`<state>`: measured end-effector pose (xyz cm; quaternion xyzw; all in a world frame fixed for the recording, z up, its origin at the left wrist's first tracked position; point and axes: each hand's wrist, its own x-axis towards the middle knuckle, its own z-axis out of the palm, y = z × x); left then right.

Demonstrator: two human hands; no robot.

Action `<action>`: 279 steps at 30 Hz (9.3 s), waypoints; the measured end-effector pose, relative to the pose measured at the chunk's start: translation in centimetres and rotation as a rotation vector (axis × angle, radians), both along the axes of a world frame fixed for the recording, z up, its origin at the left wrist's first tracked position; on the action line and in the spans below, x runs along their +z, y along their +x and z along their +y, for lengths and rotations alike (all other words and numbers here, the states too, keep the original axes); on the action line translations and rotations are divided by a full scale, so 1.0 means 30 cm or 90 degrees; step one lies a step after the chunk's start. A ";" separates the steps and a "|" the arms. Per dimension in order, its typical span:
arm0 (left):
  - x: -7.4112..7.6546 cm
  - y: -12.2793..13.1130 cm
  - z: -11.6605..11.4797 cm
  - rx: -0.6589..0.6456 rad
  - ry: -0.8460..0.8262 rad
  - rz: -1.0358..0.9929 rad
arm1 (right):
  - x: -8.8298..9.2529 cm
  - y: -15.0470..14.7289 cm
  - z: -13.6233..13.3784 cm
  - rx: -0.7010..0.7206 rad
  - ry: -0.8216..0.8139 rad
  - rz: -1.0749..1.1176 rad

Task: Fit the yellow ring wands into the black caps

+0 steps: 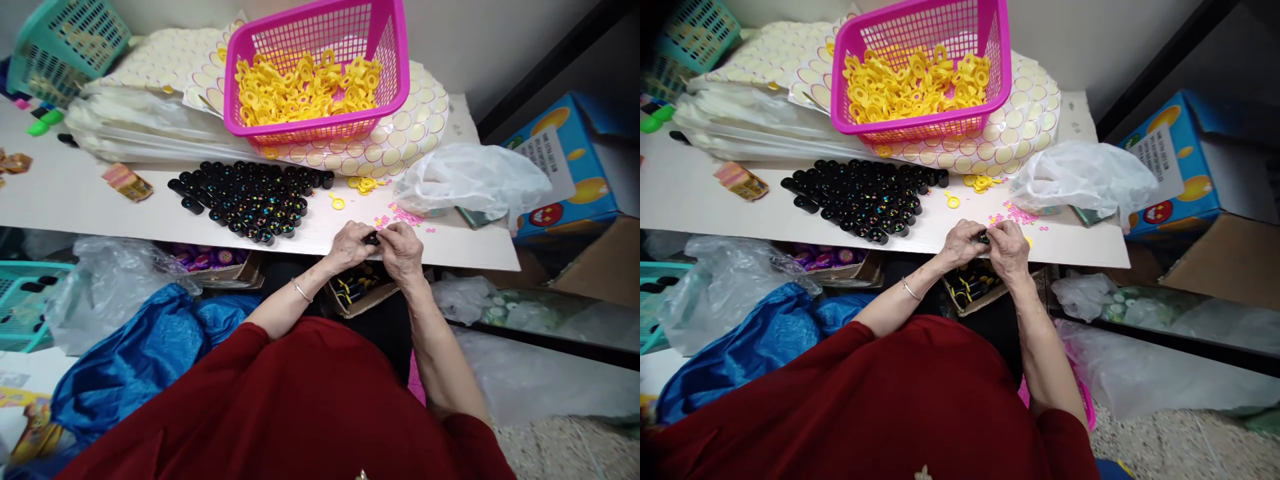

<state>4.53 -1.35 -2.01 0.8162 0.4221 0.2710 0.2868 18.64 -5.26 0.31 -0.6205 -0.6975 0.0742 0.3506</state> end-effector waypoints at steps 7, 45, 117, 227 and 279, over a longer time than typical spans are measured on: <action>-0.004 0.002 0.001 -0.003 0.001 -0.001 | 0.013 -0.006 -0.001 -0.001 -0.015 0.093; 0.008 0.000 0.002 -0.003 -0.007 -0.015 | -0.041 0.098 0.000 -0.252 0.031 0.295; 0.062 0.067 -0.006 0.198 -0.387 -0.443 | 0.008 -0.101 0.034 -0.181 -0.278 0.847; 0.036 0.069 0.017 0.122 -0.362 -0.359 | 0.018 -0.082 0.024 -0.255 -0.261 0.799; 0.092 -0.025 -0.316 -0.486 -0.077 -0.096 | 0.012 -0.072 -0.553 -0.104 -0.370 0.994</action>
